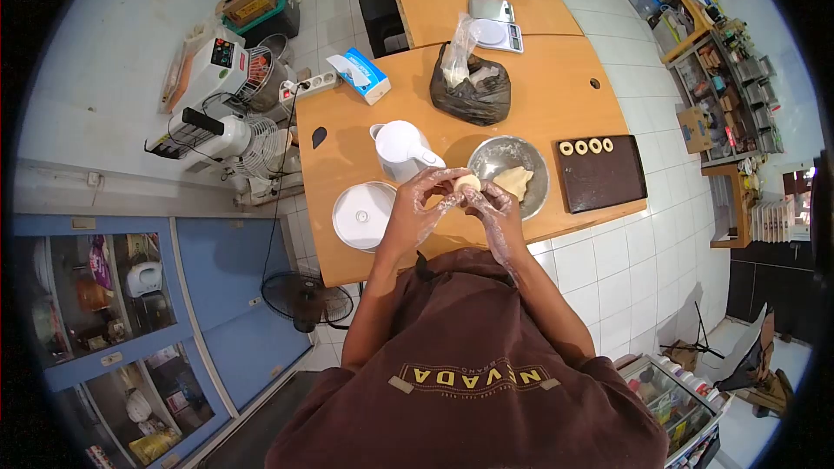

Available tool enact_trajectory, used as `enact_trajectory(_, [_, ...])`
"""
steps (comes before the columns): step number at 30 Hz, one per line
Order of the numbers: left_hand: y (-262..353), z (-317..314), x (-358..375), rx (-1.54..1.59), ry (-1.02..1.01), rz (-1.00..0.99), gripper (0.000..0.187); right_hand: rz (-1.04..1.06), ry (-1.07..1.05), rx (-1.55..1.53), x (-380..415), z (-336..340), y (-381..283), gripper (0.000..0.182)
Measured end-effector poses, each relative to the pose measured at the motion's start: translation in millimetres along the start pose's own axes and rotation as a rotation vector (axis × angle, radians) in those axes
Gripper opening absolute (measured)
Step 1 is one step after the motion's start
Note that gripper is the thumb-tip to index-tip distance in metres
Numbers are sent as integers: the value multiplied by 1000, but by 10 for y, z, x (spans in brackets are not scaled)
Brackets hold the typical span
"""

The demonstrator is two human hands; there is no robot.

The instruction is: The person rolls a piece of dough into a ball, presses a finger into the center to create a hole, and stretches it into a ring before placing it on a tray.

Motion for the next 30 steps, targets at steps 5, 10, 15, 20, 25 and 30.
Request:
enact_trajectory(5, [-48, 2, 24, 72, 18, 77, 32, 73, 67, 91, 39, 48, -54, 16])
enact_trajectory(10, [-74, -21, 27, 82, 11, 72, 31, 111, 73, 120, 50, 71, -86, 15])
enact_trajectory(15, [18, 13, 19, 36, 33, -19, 30, 129, 75, 145, 58, 69, -119, 16])
enact_trajectory(20, [-122, 18, 50, 128, 107, 61, 29, 126, 109, 102, 67, 52, -106, 17])
enact_trajectory(25, [-96, 91, 49, 84, 130, 41, 28, 112, 83, 143, 89, 22, -108, 18])
enact_trajectory(30, [-116, 68, 55, 110, 130, 36, 25, 121, 85, 132, 100, 29, -88, 18])
Point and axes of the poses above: each hand's wrist, its own x-axis away from the middle knuckle, its own z-axis out of the back of the hand, y = z × x, the point moved 10 cm from there along -x, towards the middle knuckle, and after that the axes turned 1 degree about -z, right-handed, at the moved point
